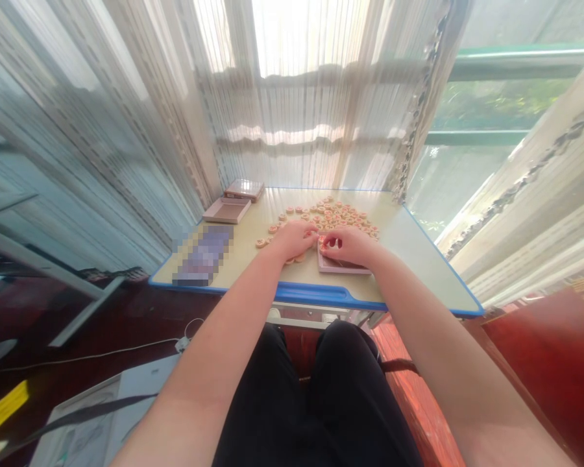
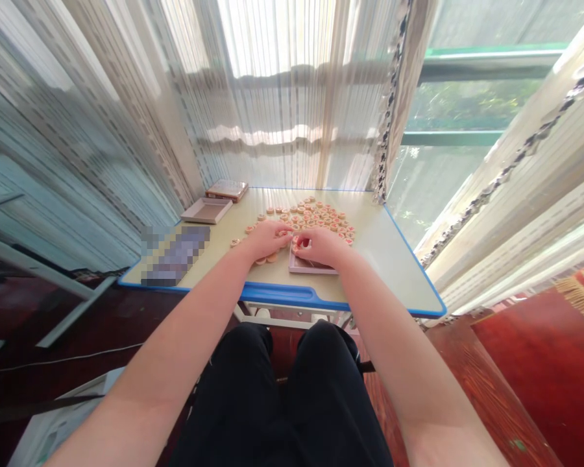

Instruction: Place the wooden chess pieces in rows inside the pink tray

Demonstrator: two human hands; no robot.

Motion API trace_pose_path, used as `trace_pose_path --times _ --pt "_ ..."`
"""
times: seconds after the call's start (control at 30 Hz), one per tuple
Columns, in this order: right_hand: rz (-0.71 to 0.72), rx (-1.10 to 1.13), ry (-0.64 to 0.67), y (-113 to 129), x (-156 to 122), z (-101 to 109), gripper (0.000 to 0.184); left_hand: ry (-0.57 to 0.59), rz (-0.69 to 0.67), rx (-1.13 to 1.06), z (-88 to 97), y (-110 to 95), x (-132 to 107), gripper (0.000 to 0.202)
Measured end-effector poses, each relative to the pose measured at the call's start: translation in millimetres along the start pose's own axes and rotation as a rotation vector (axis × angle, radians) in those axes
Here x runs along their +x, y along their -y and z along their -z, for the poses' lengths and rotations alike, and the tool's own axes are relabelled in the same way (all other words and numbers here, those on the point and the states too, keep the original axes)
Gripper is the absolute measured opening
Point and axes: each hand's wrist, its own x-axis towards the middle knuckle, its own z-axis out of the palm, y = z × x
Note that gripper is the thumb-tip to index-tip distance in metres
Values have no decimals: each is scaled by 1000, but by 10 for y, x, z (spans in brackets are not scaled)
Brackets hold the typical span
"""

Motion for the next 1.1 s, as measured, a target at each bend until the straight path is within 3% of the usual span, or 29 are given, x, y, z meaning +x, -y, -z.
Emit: trace_pose_path --times 0.33,0.47,0.63,0.8,0.97,1.1 --pt "-30 7 -16 -22 11 -46 20 -5 -7 -73 -10 -12 -6 29" --pt "-16 37 -24 -19 7 -27 22 -108 57 -102 3 -19 5 28" --pt "-26 35 -209 -28 27 22 23 -287 157 -76 34 7 16 29" --pt "-129 -73 -356 -142 72 5 22 -222 199 -21 35 -5 9 27" --pt "-267 -196 -289 -215 79 -12 39 -175 329 38 37 14 17 29" --pt "-295 -172 -196 -193 76 -5 31 -187 452 54 26 91 25 29"
